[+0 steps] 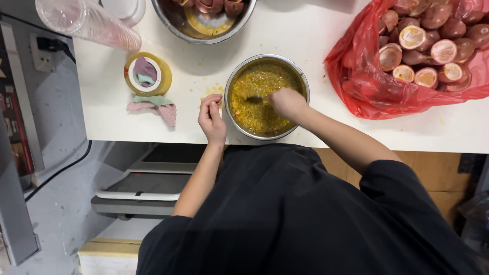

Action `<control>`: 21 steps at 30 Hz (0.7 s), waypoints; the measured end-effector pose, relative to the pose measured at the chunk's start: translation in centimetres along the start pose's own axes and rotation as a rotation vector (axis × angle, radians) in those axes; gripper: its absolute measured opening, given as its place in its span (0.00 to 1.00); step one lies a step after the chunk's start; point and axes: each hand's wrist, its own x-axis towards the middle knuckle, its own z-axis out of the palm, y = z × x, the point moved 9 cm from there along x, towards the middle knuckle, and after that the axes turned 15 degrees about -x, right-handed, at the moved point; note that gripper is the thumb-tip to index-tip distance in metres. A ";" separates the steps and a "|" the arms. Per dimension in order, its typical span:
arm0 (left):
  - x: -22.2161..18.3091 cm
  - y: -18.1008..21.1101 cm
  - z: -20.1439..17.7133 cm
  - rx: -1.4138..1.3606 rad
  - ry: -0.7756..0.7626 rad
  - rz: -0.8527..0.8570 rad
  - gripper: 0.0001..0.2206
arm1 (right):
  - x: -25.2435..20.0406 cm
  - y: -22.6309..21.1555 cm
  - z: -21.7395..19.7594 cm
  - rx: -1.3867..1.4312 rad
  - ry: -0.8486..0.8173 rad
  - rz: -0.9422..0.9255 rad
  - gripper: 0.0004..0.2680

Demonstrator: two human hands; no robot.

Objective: Scooping pulp from halved passion fruits into a bowl using a spoon.

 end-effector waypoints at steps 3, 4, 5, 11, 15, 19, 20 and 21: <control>-0.3 0.7 -0.6 -0.024 0.025 0.003 0.09 | 1.5 2.8 -0.9 0.003 0.020 0.138 0.06; -0.5 0.9 -0.9 -0.023 0.030 0.006 0.09 | 1.0 3.3 -0.3 0.000 0.021 0.134 0.06; -0.6 1.1 -1.0 -0.016 0.025 0.007 0.09 | 0.5 4.2 0.7 -0.038 -0.030 0.150 0.06; -0.8 -0.2 -1.9 -0.007 0.027 -0.035 0.09 | -1.0 1.7 4.2 -0.049 -0.190 0.030 0.06; -0.8 -1.1 -1.6 -0.068 0.032 -0.061 0.09 | -0.7 1.0 0.9 0.100 0.010 0.001 0.07; -0.7 -1.2 -1.5 -0.031 0.012 -0.059 0.10 | -1.7 4.0 -2.0 0.082 0.103 0.165 0.09; -0.6 -1.0 -1.5 -0.035 0.003 -0.056 0.09 | -2.0 4.6 -1.3 0.043 0.031 0.215 0.09; -0.5 -0.9 -1.3 -0.041 -0.007 -0.054 0.09 | -2.4 5.3 -0.6 0.003 -0.041 0.266 0.09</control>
